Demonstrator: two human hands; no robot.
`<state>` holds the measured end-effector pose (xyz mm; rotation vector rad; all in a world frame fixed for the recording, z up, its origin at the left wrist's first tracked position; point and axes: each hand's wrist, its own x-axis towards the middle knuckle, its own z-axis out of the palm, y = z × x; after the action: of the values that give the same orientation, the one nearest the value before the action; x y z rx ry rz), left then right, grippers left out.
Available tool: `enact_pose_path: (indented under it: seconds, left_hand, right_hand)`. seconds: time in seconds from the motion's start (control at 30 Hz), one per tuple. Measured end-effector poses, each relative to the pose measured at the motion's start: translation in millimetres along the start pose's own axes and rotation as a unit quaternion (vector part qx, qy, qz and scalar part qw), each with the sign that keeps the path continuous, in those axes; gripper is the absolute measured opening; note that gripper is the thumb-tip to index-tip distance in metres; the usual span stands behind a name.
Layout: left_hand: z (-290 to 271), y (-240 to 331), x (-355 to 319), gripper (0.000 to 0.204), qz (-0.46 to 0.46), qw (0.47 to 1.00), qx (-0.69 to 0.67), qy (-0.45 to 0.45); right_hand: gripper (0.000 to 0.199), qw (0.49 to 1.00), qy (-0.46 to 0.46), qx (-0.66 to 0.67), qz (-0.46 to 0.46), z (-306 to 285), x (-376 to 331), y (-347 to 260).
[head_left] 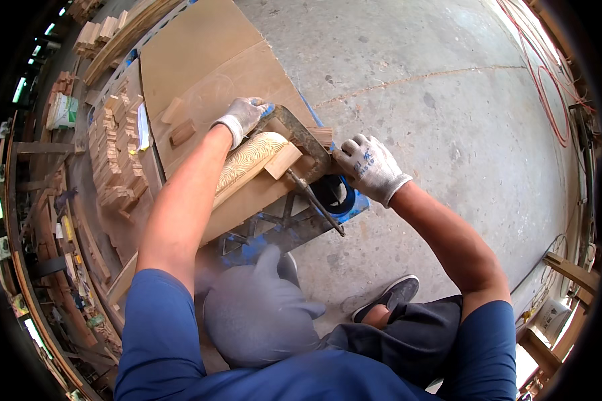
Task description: The person uses a chisel to carve a decorative pattern into a long piece of wood clamped to a workbench. They repeatedly chip away at the wood surface to create a textured design, then move the piece to a different table to continue the carving process.
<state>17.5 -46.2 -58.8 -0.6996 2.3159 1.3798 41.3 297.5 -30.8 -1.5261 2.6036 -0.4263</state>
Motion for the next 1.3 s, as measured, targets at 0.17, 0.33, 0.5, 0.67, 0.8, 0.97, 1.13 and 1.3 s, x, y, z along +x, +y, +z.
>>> enact_pose_path:
  seconds: [0.17, 0.33, 0.5, 0.67, 0.8, 0.97, 1.13, 1.3]
  left_hand:
    - [-2, 1, 0, 0.034, -0.011, 1.000, 0.012, -0.004]
    - [-1, 2, -3, 0.034, -0.005, 1.000, -0.001, -0.007]
    - [-4, 2, -2, 0.036, 0.009, 0.999, 0.045, 0.003]
    - [0, 8, -7, 0.036, -0.009, 1.000, 0.015, -0.006]
    - [-1, -2, 7, 0.034, 0.010, 1.000, 0.019, 0.001]
    - [0, -4, 11, 0.032, -0.004, 0.999, 0.033, 0.010]
    - [8, 8, -1, 0.031, 0.138, 0.961, 0.212, 0.110]
    - [46, 60, -31, 0.032, 0.307, 0.853, 0.416, 0.067]
  right_hand:
    - [0.018, 0.999, 0.003, -0.014, -0.042, -5, 14, 9]
    - [0.027, 0.997, -0.007, 0.010, -0.071, -6, 27, 11]
    - [0.053, 0.975, 0.096, 0.149, 0.136, -3, 25, 0]
    - [0.045, 0.838, 0.021, 0.388, 0.384, 3, 27, 4]
    - [0.023, 0.819, 0.053, 0.456, 0.345, 17, 27, 15]
    - [0.018, 0.818, 0.044, 0.488, 0.301, 9, 31, 19]
    - [0.023, 0.819, 0.037, 0.488, 0.300, 12, 31, 27]
    - [0.022, 0.819, 0.034, 0.491, 0.294, 7, 31, 25]
